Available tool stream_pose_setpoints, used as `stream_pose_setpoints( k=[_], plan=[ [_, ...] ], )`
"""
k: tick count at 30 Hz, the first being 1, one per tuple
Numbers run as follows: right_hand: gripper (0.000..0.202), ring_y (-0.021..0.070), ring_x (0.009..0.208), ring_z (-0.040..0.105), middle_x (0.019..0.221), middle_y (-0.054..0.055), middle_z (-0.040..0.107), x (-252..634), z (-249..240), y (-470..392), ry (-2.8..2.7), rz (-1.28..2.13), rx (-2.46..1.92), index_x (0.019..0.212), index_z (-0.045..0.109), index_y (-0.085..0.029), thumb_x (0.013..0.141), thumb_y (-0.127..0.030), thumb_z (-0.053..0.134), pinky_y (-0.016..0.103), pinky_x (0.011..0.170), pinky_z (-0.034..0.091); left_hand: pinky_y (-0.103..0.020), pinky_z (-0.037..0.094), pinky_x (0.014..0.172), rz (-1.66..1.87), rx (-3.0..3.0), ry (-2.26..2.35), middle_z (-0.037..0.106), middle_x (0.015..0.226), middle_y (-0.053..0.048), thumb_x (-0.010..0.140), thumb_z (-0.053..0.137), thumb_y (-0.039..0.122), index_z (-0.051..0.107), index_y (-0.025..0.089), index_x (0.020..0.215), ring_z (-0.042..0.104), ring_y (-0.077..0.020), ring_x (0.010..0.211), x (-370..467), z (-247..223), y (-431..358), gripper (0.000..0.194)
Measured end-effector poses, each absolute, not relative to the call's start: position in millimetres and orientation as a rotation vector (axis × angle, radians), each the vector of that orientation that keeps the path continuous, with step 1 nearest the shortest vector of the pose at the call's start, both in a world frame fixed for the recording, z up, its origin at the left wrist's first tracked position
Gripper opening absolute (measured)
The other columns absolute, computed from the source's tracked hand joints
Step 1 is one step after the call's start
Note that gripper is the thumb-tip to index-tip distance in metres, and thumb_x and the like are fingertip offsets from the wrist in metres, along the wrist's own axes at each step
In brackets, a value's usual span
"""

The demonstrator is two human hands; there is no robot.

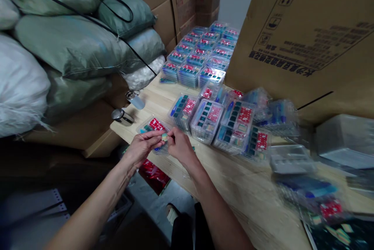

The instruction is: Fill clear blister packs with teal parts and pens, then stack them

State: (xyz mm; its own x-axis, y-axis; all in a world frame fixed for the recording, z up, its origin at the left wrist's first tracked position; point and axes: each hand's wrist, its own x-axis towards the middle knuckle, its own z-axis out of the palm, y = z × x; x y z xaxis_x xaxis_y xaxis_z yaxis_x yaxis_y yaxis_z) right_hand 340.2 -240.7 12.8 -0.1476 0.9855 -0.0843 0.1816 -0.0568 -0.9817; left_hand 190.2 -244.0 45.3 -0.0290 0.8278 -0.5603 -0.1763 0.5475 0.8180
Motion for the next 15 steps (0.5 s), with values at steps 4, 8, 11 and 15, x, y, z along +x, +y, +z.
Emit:
stream_pose_setpoints(
  k=[4, 8, 11, 15],
  plan=[
    [0.01, 0.0151, 0.067, 0.055, 0.072, -0.003, 0.058, 338.8, 2.0, -240.7, -1.48, 1.204, -1.318, 0.084, 0.051, -0.023, 0.075, -0.018, 0.052, 0.028, 0.063, 0.039, -0.022, 0.054, 0.072, 0.848, 0.771, 1.34, 0.073, 0.077, -0.003, 0.058, 0.089, 0.031, 0.077, 0.012, 0.094, 0.066, -0.0113, 0.068, 192.3, 45.4, -246.7, 0.043],
    [0.014, 0.0151, 0.067, 0.057, 0.074, -0.002, 0.061, 334.3, -5.4, -245.0, -1.412, 1.226, -1.306, 0.091, 0.054, -0.021, 0.077, -0.024, 0.054, 0.027, 0.063, 0.04, -0.021, 0.051, 0.064, 0.941, 0.873, 1.374, 0.069, 0.067, 0.001, 0.051, 0.091, 0.027, 0.074, 0.012, 0.093, 0.061, -0.0094, 0.061, 195.6, 40.7, -248.3, 0.047],
    [0.009, 0.0141, 0.063, 0.053, 0.069, -0.002, 0.059, 336.6, -8.2, -244.5, -1.437, 1.2, -1.324, 0.08, 0.057, -0.02, 0.078, -0.029, 0.054, 0.026, 0.059, 0.037, -0.019, 0.05, 0.062, 0.957, 0.811, 1.362, 0.069, 0.07, 0.001, 0.053, 0.089, 0.019, 0.072, 0.012, 0.093, 0.06, -0.008, 0.059, 196.2, 42.2, -249.2, 0.043],
    [0.013, 0.014, 0.062, 0.051, 0.067, -0.002, 0.057, 343.3, -7.2, -243.1, -1.311, 1.181, -1.349, 0.075, 0.059, -0.02, 0.077, -0.032, 0.053, 0.026, 0.059, 0.037, -0.021, 0.054, 0.079, 0.906, 0.598, 1.317, 0.072, 0.082, -0.006, 0.065, 0.078, 0.011, 0.07, 0.009, 0.092, 0.069, -0.0124, 0.078, 193.7, 48.7, -251.3, 0.028]
  ],
)
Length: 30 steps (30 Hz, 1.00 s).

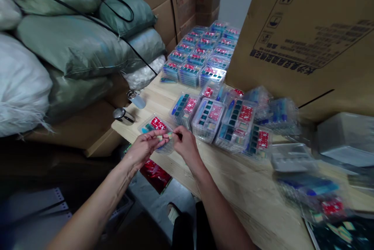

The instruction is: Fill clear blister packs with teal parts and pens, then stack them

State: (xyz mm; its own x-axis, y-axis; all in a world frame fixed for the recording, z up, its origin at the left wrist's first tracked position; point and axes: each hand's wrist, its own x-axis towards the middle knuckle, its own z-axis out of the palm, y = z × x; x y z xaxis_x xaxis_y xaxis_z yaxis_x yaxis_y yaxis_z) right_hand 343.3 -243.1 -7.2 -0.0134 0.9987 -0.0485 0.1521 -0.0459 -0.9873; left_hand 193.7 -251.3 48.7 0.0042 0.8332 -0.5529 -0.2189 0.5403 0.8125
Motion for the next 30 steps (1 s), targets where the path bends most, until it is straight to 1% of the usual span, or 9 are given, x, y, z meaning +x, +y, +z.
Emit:
stream_pose_setpoints(
  k=[2, 6, 8, 11, 13, 18, 22, 26, 30],
  plan=[
    [0.015, 0.0138, 0.061, 0.05, 0.066, -0.002, 0.056, 343.6, -3.4, -246.0, -1.224, 1.241, -1.308, 0.075, 0.059, -0.02, 0.077, -0.034, 0.054, 0.026, 0.059, 0.037, -0.022, 0.054, 0.08, 0.939, 0.572, 1.335, 0.073, 0.083, -0.006, 0.065, 0.076, 0.009, 0.069, 0.01, 0.091, 0.071, -0.0133, 0.079, 191.8, 48.5, -252.6, 0.027],
    [0.017, 0.0134, 0.061, 0.05, 0.067, -0.003, 0.056, 335.4, 3.8, -256.5, -1.146, 1.405, -1.197, 0.078, 0.06, -0.02, 0.079, -0.035, 0.053, 0.025, 0.059, 0.038, -0.02, 0.054, 0.062, 0.998, 0.59, 1.421, 0.07, 0.073, -0.001, 0.059, 0.083, 0.013, 0.069, 0.012, 0.087, 0.066, -0.0106, 0.061, 190.8, 41.1, -256.0, 0.032],
    [0.014, 0.0144, 0.065, 0.053, 0.07, -0.002, 0.059, 330.2, 3.4, -260.2, -1.216, 1.367, -1.23, 0.08, 0.06, -0.02, 0.079, -0.031, 0.052, 0.026, 0.061, 0.039, -0.018, 0.051, 0.059, 1.006, 0.611, 1.448, 0.071, 0.072, -0.001, 0.056, 0.086, 0.018, 0.071, 0.012, 0.086, 0.063, -0.0083, 0.058, 192.8, 39.0, -258.3, 0.034],
    [0.01, 0.0169, 0.072, 0.059, 0.078, 0.001, 0.064, 325.1, 0.2, -261.9, -1.35, 1.212, -1.343, 0.084, 0.059, -0.02, 0.079, -0.022, 0.051, 0.028, 0.067, 0.042, -0.02, 0.053, 0.067, 1.004, 0.655, 1.439, 0.071, 0.073, -0.002, 0.06, 0.086, 0.031, 0.075, 0.012, 0.088, 0.062, -0.0078, 0.062, 197.1, 41.1, -262.1, 0.036],
    [0.012, 0.0183, 0.075, 0.062, 0.08, 0.002, 0.066, 323.8, 0.1, -262.6, -1.391, 1.129, -1.405, 0.088, 0.057, -0.02, 0.078, -0.018, 0.051, 0.029, 0.069, 0.044, -0.021, 0.054, 0.072, 0.993, 0.704, 1.425, 0.072, 0.075, -0.002, 0.062, 0.086, 0.035, 0.076, 0.012, 0.092, 0.063, -0.009, 0.067, 199.0, 44.3, -264.4, 0.039],
    [0.029, 0.0192, 0.082, 0.064, 0.09, 0.004, 0.067, 325.9, 11.4, -269.5, -1.432, 1.004, -1.38, 0.105, 0.057, -0.019, 0.079, -0.011, 0.047, 0.03, 0.073, 0.048, -0.021, 0.054, 0.067, 0.988, 0.713, 1.378, 0.072, 0.073, 0.0, 0.053, 0.091, 0.03, 0.074, 0.013, 0.103, 0.065, -0.0095, 0.063, 198.6, 49.0, -266.5, 0.055],
    [0.036, 0.02, 0.092, 0.064, 0.098, 0.006, 0.068, 330.9, 22.6, -277.2, -1.619, 0.876, -1.297, 0.107, 0.063, -0.02, 0.082, -0.006, 0.042, 0.032, 0.082, 0.048, -0.02, 0.056, 0.067, 1.006, 0.594, 1.36, 0.074, 0.076, -0.004, 0.051, 0.092, 0.029, 0.074, 0.011, 0.092, 0.069, -0.0119, 0.065, 198.3, 49.4, -266.2, 0.048],
    [0.028, 0.0207, 0.085, 0.066, 0.093, 0.007, 0.069, 332.3, 23.4, -281.1, -1.581, 0.874, -1.349, 0.104, 0.064, -0.017, 0.086, -0.011, 0.043, 0.033, 0.079, 0.049, -0.018, 0.057, 0.064, 1.043, 0.513, 1.369, 0.073, 0.073, -0.003, 0.051, 0.092, 0.02, 0.072, 0.01, 0.084, 0.07, -0.0121, 0.063, 200.7, 50.2, -265.8, 0.04],
    [0.035, 0.0197, 0.082, 0.068, 0.093, 0.006, 0.072, 330.2, 18.2, -284.8, -1.454, 0.972, -1.401, 0.118, 0.06, -0.017, 0.087, -0.014, 0.045, 0.032, 0.076, 0.052, -0.017, 0.058, 0.061, 1.056, 0.479, 1.363, 0.074, 0.072, -0.003, 0.062, 0.085, 0.01, 0.072, 0.01, 0.093, 0.07, -0.0119, 0.06, 201.5, 54.6, -265.2, 0.034]
  ],
)
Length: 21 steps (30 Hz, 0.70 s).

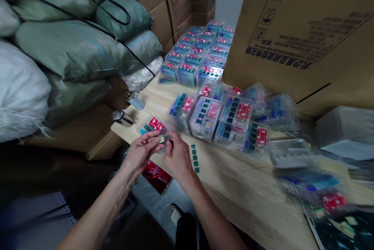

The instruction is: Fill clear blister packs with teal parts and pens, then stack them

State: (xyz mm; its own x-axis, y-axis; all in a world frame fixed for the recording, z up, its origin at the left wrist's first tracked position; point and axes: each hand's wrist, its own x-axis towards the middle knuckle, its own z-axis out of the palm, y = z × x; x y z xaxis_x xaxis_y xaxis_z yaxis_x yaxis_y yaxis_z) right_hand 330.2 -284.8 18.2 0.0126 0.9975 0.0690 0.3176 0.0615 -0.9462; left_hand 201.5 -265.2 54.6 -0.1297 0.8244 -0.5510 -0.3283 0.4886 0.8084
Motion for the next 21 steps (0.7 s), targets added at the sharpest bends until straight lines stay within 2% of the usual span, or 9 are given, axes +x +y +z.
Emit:
stream_pose_setpoints(
  k=[4, 7, 11, 17, 21],
  plan=[
    [0.038, 0.0201, 0.097, 0.066, 0.11, 0.009, 0.07, 328.9, 22.5, -289.0, -1.512, 0.958, -1.316, 0.121, 0.061, -0.018, 0.088, -0.014, 0.044, 0.033, 0.086, 0.051, -0.014, 0.058, 0.064, 1.014, 0.387, 1.323, 0.076, 0.08, -0.007, 0.071, 0.075, 0.002, 0.074, 0.008, 0.096, 0.071, -0.0102, 0.063, 200.8, 57.6, -265.0, 0.026],
    [0.035, 0.0194, 0.1, 0.065, 0.109, 0.008, 0.069, 331.7, 27.9, -289.4, -1.52, 0.943, -1.28, 0.116, 0.064, -0.018, 0.087, -0.014, 0.043, 0.032, 0.089, 0.05, -0.014, 0.059, 0.067, 0.992, 0.349, 1.295, 0.076, 0.083, -0.008, 0.072, 0.073, 0.0, 0.074, 0.008, 0.094, 0.071, -0.0103, 0.066, 198.7, 55.9, -265.0, 0.024],
    [0.037, 0.0193, 0.096, 0.065, 0.107, 0.007, 0.069, 341.6, 16.5, -286.5, -1.494, 0.922, -1.388, 0.115, 0.063, -0.019, 0.085, -0.012, 0.042, 0.032, 0.087, 0.05, -0.016, 0.058, 0.065, 0.977, 0.392, 1.345, 0.075, 0.081, -0.005, 0.067, 0.079, 0.004, 0.074, 0.012, 0.098, 0.07, -0.0109, 0.067, 185.6, 53.5, -259.2, 0.033],
    [0.048, 0.0226, 0.096, 0.062, 0.101, 0.01, 0.067, 344.1, -30.5, -277.5, -1.5, 0.861, -1.696, 0.124, 0.058, -0.018, 0.08, -0.006, 0.045, 0.036, 0.092, 0.048, -0.025, 0.057, 0.07, 0.979, 0.799, 1.492, 0.07, 0.074, -0.001, 0.052, 0.089, 0.019, 0.07, 0.011, 0.089, 0.066, -0.0121, 0.066, 168.9, 54.2, -228.2, 0.042],
    [0.052, 0.0218, 0.095, 0.061, 0.103, 0.01, 0.065, 335.6, -37.9, -270.2, -1.544, 0.908, -1.64, 0.128, 0.056, -0.015, 0.079, -0.005, 0.044, 0.035, 0.092, 0.048, -0.024, 0.051, 0.064, 0.828, 1.059, 1.52, 0.069, 0.069, -0.002, 0.052, 0.084, 0.02, 0.069, 0.011, 0.076, 0.061, -0.0113, 0.061, 177.1, 49.6, -203.9, 0.03]
  ],
)
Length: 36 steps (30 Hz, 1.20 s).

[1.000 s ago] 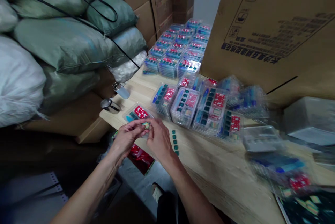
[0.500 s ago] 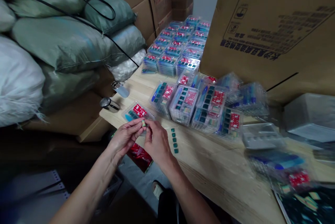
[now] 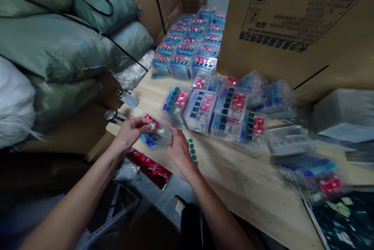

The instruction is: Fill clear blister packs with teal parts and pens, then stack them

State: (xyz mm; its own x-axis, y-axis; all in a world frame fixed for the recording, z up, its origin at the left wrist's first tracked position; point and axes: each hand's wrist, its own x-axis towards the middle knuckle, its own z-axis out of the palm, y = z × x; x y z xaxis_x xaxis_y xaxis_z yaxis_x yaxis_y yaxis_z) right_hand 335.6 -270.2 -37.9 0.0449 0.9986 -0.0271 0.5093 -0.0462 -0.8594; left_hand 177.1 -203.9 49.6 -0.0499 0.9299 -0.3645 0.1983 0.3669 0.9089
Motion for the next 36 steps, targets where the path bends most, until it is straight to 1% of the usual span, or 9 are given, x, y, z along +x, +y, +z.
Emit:
stream_pose_setpoints(
  k=[3, 6, 11, 17, 22, 25, 29, 33, 36],
  plan=[
    [0.055, 0.0215, 0.1, 0.059, 0.108, 0.011, 0.063, 334.0, -30.3, -265.9, -1.587, 0.891, -1.582, 0.13, 0.055, -0.013, 0.077, -0.003, 0.042, 0.034, 0.094, 0.047, -0.023, 0.047, 0.059, 0.818, 1.143, 1.609, 0.068, 0.067, -0.001, 0.053, 0.079, 0.021, 0.07, 0.011, 0.078, 0.057, -0.0106, 0.057, 178.0, 45.0, -190.4, 0.029],
    [0.057, 0.022, 0.105, 0.056, 0.109, 0.01, 0.06, 336.9, -21.3, -262.1, -1.711, 0.832, -1.529, 0.126, 0.059, -0.018, 0.074, 0.0, 0.044, 0.033, 0.095, 0.046, -0.024, 0.045, 0.059, 0.801, 1.131, 1.64, 0.068, 0.067, -0.001, 0.051, 0.079, 0.022, 0.07, 0.011, 0.079, 0.056, -0.0111, 0.057, 172.0, 41.9, -185.9, 0.031],
    [0.043, 0.0244, 0.101, 0.055, 0.105, 0.011, 0.058, 336.3, -8.1, -259.2, -1.953, 0.754, -1.632, 0.111, 0.066, -0.02, 0.074, -0.004, 0.05, 0.036, 0.09, 0.046, -0.024, 0.042, 0.06, 0.609, 1.217, 1.649, 0.069, 0.065, -0.002, 0.051, 0.078, 0.023, 0.075, 0.013, 0.074, 0.054, -0.0124, 0.059, 163.9, 32.9, -195.6, 0.025],
    [0.036, 0.0332, 0.114, 0.05, 0.122, 0.018, 0.058, 313.1, -4.6, -262.4, -1.945, 0.717, -1.761, 0.111, 0.066, -0.016, 0.078, -0.01, 0.053, 0.047, 0.094, 0.043, -0.024, 0.041, 0.062, 0.638, 1.25, 1.661, 0.07, 0.067, -0.001, 0.054, 0.075, 0.025, 0.076, 0.015, 0.076, 0.055, -0.0135, 0.06, 162.5, 21.3, -203.2, 0.024],
    [0.041, 0.0305, 0.122, 0.047, 0.133, 0.014, 0.054, 312.1, -12.2, -257.1, -1.835, 0.805, -1.788, 0.114, 0.068, -0.02, 0.077, -0.009, 0.054, 0.046, 0.098, 0.041, -0.024, 0.041, 0.058, 0.645, 1.237, 1.652, 0.068, 0.063, 0.0, 0.054, 0.075, 0.026, 0.075, 0.015, 0.076, 0.053, -0.013, 0.058, 161.7, 21.6, -204.1, 0.024],
    [0.04, 0.0336, 0.129, 0.042, 0.138, 0.015, 0.051, 320.4, -8.0, -248.0, -2.018, 0.721, -1.727, 0.116, 0.068, -0.02, 0.079, -0.01, 0.057, 0.05, 0.102, 0.036, -0.024, 0.042, 0.059, 0.653, 1.21, 1.634, 0.068, 0.064, 0.001, 0.055, 0.076, 0.025, 0.074, 0.015, 0.075, 0.055, -0.0129, 0.059, 161.4, 21.6, -204.4, 0.023],
    [0.034, 0.0378, 0.137, 0.031, 0.146, 0.018, 0.045, 321.6, -1.0, -235.9, -2.278, 0.57, -1.633, 0.11, 0.07, -0.014, 0.08, -0.01, 0.055, 0.057, 0.108, 0.023, -0.024, 0.044, 0.062, 0.659, 1.224, 1.62, 0.069, 0.065, 0.0, 0.057, 0.074, 0.022, 0.074, 0.015, 0.074, 0.056, -0.0133, 0.06, 161.5, 17.5, -204.9, 0.019],
    [0.042, 0.039, 0.134, 0.034, 0.138, 0.025, 0.05, 315.6, -3.7, -231.5, -2.348, 0.581, -1.69, 0.115, 0.066, -0.005, 0.073, -0.014, 0.061, 0.056, 0.108, 0.023, -0.024, 0.044, 0.062, 0.648, 1.279, 1.629, 0.07, 0.066, 0.0, 0.059, 0.07, 0.02, 0.075, 0.016, 0.073, 0.058, -0.0146, 0.062, 162.3, 11.3, -205.7, 0.015],
    [0.042, 0.0355, 0.124, 0.043, 0.128, 0.024, 0.056, 315.8, -5.3, -232.3, -2.314, 0.629, -1.722, 0.113, 0.065, -0.007, 0.072, -0.016, 0.062, 0.051, 0.104, 0.028, -0.023, 0.043, 0.06, 0.64, 1.314, 1.664, 0.069, 0.063, 0.001, 0.06, 0.067, 0.017, 0.075, 0.017, 0.072, 0.058, -0.0146, 0.061, 162.7, 9.7, -206.0, 0.014]
  ],
)
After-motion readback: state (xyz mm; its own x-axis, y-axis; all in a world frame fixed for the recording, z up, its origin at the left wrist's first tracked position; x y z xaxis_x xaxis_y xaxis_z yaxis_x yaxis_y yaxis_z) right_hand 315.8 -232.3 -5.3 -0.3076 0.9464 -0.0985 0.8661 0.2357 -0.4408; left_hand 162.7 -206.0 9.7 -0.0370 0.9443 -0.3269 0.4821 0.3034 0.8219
